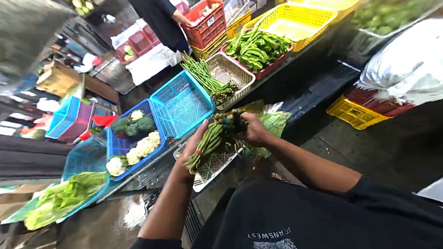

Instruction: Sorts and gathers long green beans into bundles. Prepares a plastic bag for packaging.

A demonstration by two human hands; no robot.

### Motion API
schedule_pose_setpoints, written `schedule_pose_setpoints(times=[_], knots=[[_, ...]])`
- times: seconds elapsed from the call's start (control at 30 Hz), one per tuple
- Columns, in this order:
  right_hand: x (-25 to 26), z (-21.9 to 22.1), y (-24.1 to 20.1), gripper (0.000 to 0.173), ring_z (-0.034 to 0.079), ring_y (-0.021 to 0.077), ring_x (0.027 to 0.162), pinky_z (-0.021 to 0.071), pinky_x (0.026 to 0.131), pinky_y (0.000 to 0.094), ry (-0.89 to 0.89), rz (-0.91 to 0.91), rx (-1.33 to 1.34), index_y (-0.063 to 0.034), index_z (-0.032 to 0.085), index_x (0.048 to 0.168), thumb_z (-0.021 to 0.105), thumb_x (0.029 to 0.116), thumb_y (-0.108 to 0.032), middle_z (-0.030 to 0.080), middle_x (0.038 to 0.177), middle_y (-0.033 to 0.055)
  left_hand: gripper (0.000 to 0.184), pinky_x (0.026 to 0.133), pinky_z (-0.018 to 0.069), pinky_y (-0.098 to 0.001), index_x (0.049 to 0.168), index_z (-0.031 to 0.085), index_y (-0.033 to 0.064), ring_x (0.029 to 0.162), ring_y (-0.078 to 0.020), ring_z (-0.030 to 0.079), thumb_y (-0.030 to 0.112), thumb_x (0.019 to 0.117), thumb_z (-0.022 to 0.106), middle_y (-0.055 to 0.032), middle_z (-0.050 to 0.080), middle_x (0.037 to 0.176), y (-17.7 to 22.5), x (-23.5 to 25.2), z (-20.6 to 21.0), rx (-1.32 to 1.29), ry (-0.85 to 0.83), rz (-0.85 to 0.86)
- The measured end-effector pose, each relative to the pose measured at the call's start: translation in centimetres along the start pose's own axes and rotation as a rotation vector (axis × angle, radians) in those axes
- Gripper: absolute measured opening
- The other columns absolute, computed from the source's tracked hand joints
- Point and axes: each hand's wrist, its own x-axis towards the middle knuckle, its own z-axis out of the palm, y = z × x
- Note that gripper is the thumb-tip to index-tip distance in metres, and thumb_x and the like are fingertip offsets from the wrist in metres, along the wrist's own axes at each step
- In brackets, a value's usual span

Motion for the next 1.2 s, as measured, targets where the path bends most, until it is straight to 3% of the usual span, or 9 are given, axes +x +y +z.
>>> schedule_pose_setpoints(times=[0.13,0.2,0.33,0.43,0.53,0.77,0.87,0.97,1.2], knots=[[1.0,2.2,-2.1,0.056,0.065,0.0109,0.106,0.058,0.094,0.0333,0.04,0.036,0.105,-0.0094,0.065,0.125,0.088,0.0744,-0.013,0.066,0.119,0.004,0.071,0.093,0.059,-0.04,0.128,0.066,0.0064,0.102,-0.0206,0.071,0.059,0.1085,0.022,-0.0122,0.074,0.11,-0.7,-0.9,-5.0,0.25,-0.032,0.217],[1.3,3.7,-3.0,0.052,0.07,0.0102,0.099,0.0614,0.089,0.0318,0.01,0.072,0.24,-0.0074,0.066,0.124,0.084,0.0751,-0.006,0.073,0.11,0.0031,0.051,0.088,0.0581,-0.0254,0.116,0.067,0.0147,0.094,-0.004,0.069,0.045,0.1116,0.026,0.0034,0.073,0.099,0.2,-1.6,-4.6,0.349,0.115,0.303],[1.9,6.4,-4.2,0.036,0.072,0.0124,0.092,0.0621,0.086,0.033,0.011,0.108,0.51,-0.0028,0.067,0.111,0.081,0.0775,-0.002,0.074,0.099,0.0047,0.065,0.067,0.0559,-0.0273,0.087,0.066,0.0173,0.07,-0.0052,0.063,0.058,0.108,0.019,0.0058,0.066,0.075,0.5,-0.4,-5.6,0.459,0.157,0.531],[2.8,7.4,-4.5,0.041,0.071,0.0158,0.096,0.0608,0.09,0.0373,0.079,0.065,0.642,-0.0027,0.065,0.117,0.08,0.0793,-0.005,0.073,0.102,0.0067,0.043,0.064,0.056,-0.0243,0.084,0.074,0.0219,0.068,-0.0039,0.065,0.058,0.0984,0.056,0.0069,0.071,0.076,0.4,0.7,-6.4,0.283,-0.022,0.781],[3.4,8.0,-5.3,0.04,0.07,0.0128,0.095,0.0604,0.089,0.0342,0.128,0.083,0.633,-0.0032,0.064,0.117,0.078,0.0797,-0.002,0.072,0.102,0.005,0.038,0.066,0.0579,-0.0234,0.101,0.064,0.0204,0.071,-0.0027,0.065,0.049,0.0834,0.082,0.0083,0.068,0.083,0.8,1.5,-5.4,0.205,0.057,0.927],[4.2,9.6,-5.8,0.041,0.07,0.0125,0.099,0.0597,0.093,0.0335,0.145,0.028,0.593,-0.0019,0.064,0.117,0.078,0.0787,0.004,0.072,0.105,0.005,0.095,0.067,0.0585,-0.0294,0.144,0.047,0.0127,0.076,-0.0086,0.065,0.069,0.0735,0.079,0.0011,0.068,0.094,2.6,2.0,-4.8,0.526,0.439,0.837],[3.6,9.8,-5.5,0.049,0.07,0.0126,0.104,0.0596,0.096,0.0334,0.109,0.019,0.545,0.0007,0.061,0.121,0.081,0.0765,0.002,0.073,0.11,0.0056,0.074,0.092,0.0518,-0.0376,0.123,0.065,0.0084,0.11,-0.017,0.057,0.067,0.0781,0.073,-0.0068,0.058,0.12,2.5,2.4,-5.3,0.735,0.585,0.967],[3.2,9.3,-5.1,0.054,0.07,0.0114,0.105,0.0598,0.096,0.0322,0.071,0.007,0.523,0.0011,0.061,0.122,0.084,0.0736,0.002,0.073,0.111,0.0047,0.103,0.106,0.0505,-0.0386,0.15,0.038,0.0054,0.133,-0.0192,0.052,0.071,0.079,0.073,-0.0091,0.049,0.15,2.2,2.8,-5.3,0.485,0.353,0.925],[2.8,5.9,-4.6,0.045,0.071,0.0075,0.095,0.0607,0.089,0.0289,0.088,0.035,0.457,-0.002,0.066,0.114,0.084,0.0723,-0.006,0.074,0.102,0.001,0.05,0.071,0.0598,-0.0333,0.146,0.046,0.0065,0.073,-0.0159,0.066,0.026,0.101,0.06,-0.0069,0.069,0.092,3.8,3.3,-1.1,0.051,0.192,1.042]])
